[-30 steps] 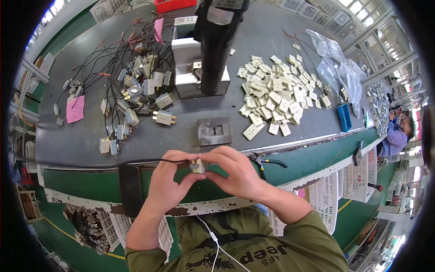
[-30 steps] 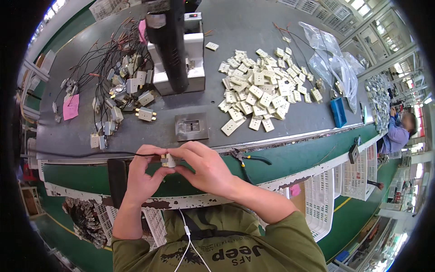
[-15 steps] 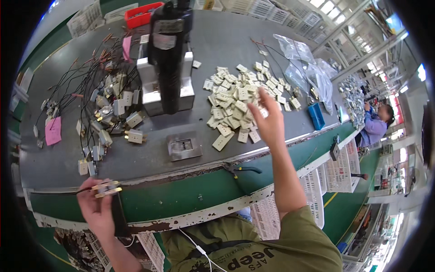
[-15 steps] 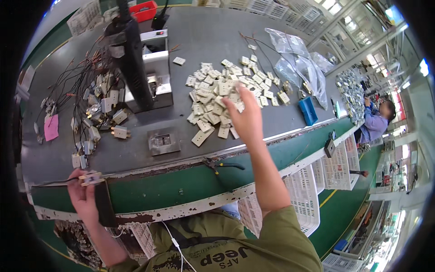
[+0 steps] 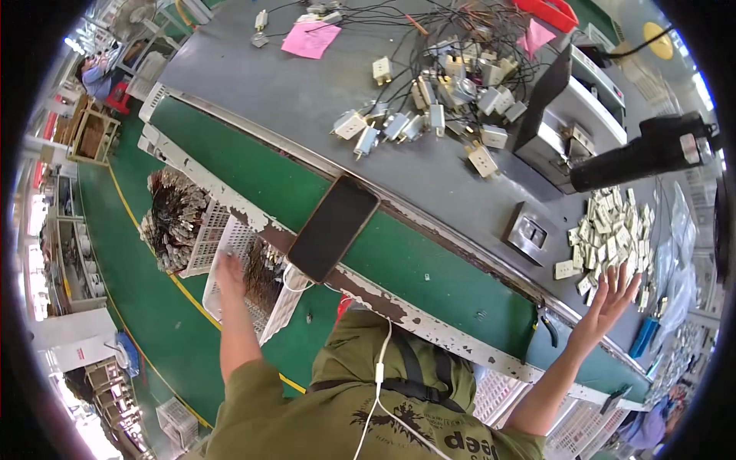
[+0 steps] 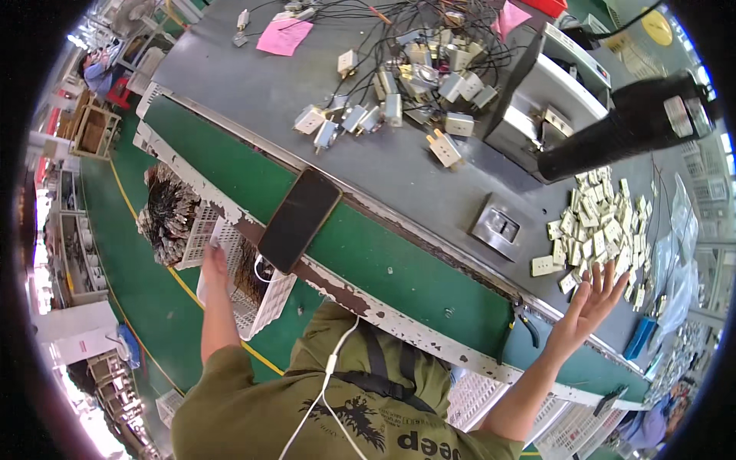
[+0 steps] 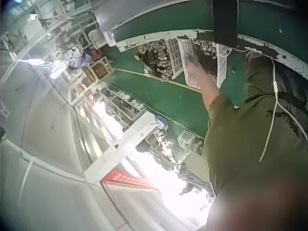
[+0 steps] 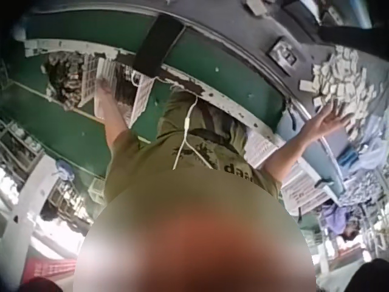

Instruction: Attaching small plastic connector components to an electrical wire at a factory assembly station.

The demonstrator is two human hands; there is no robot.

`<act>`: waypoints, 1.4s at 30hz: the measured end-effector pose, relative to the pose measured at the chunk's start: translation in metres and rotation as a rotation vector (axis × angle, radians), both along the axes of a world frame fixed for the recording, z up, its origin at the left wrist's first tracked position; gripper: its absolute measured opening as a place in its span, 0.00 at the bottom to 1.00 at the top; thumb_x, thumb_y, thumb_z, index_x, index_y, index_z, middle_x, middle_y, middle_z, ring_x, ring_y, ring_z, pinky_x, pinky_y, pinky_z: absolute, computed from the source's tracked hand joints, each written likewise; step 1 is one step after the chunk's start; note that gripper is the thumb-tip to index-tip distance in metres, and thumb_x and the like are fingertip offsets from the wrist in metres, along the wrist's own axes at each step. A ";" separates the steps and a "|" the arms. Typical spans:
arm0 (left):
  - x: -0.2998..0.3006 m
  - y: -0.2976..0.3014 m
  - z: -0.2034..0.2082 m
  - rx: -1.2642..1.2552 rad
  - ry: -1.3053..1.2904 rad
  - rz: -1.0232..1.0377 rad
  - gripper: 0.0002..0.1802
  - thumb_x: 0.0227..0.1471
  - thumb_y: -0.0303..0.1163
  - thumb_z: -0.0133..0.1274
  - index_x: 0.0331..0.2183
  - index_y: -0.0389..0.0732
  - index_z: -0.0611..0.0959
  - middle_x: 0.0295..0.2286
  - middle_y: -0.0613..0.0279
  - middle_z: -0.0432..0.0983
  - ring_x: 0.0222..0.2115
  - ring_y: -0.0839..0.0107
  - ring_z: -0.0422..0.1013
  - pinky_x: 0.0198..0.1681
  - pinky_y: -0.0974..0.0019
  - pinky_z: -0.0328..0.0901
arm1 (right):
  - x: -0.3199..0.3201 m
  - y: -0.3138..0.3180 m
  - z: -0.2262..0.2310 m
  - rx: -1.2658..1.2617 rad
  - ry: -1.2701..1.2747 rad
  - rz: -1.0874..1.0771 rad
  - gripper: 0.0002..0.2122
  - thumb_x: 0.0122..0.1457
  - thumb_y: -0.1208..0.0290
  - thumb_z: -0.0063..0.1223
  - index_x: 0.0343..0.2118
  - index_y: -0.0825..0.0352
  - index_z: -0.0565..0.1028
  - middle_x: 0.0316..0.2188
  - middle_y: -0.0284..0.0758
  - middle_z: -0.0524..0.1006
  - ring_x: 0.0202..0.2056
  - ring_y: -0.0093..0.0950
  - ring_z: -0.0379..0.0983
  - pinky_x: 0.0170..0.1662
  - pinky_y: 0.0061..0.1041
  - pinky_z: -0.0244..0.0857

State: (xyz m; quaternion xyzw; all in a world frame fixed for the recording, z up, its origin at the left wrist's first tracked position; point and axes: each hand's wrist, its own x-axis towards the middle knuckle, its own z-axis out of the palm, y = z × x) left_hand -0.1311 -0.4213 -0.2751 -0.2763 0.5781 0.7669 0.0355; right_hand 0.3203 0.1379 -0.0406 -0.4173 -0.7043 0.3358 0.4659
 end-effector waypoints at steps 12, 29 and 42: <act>-0.085 -0.112 -0.054 -0.796 -0.040 -0.381 0.27 0.57 0.39 0.54 0.54 0.36 0.68 0.44 0.45 0.74 0.44 0.50 0.71 0.47 0.54 0.68 | -0.006 -0.003 -0.008 -0.069 0.088 0.123 0.29 0.66 0.75 0.41 0.67 0.63 0.45 0.59 0.45 0.62 0.54 0.33 0.66 0.56 0.30 0.61; 0.021 0.445 0.282 -0.949 1.031 -1.084 0.19 0.54 0.38 0.53 0.43 0.35 0.79 0.27 0.53 0.78 0.28 0.58 0.74 0.36 0.59 0.67 | -0.047 -0.052 0.015 0.030 -0.166 0.413 0.29 0.55 0.88 0.48 0.61 0.68 0.59 0.56 0.43 0.64 0.46 0.32 0.73 0.47 0.29 0.69; 0.153 0.394 0.304 0.254 0.316 -1.754 0.08 0.58 0.23 0.45 0.40 0.41 0.65 0.25 0.54 0.75 0.16 0.73 0.69 0.20 0.74 0.64 | -0.090 -0.093 0.057 -0.553 0.061 0.960 0.26 0.59 0.71 0.53 0.61 0.65 0.62 0.42 0.39 0.77 0.39 0.30 0.76 0.44 0.29 0.69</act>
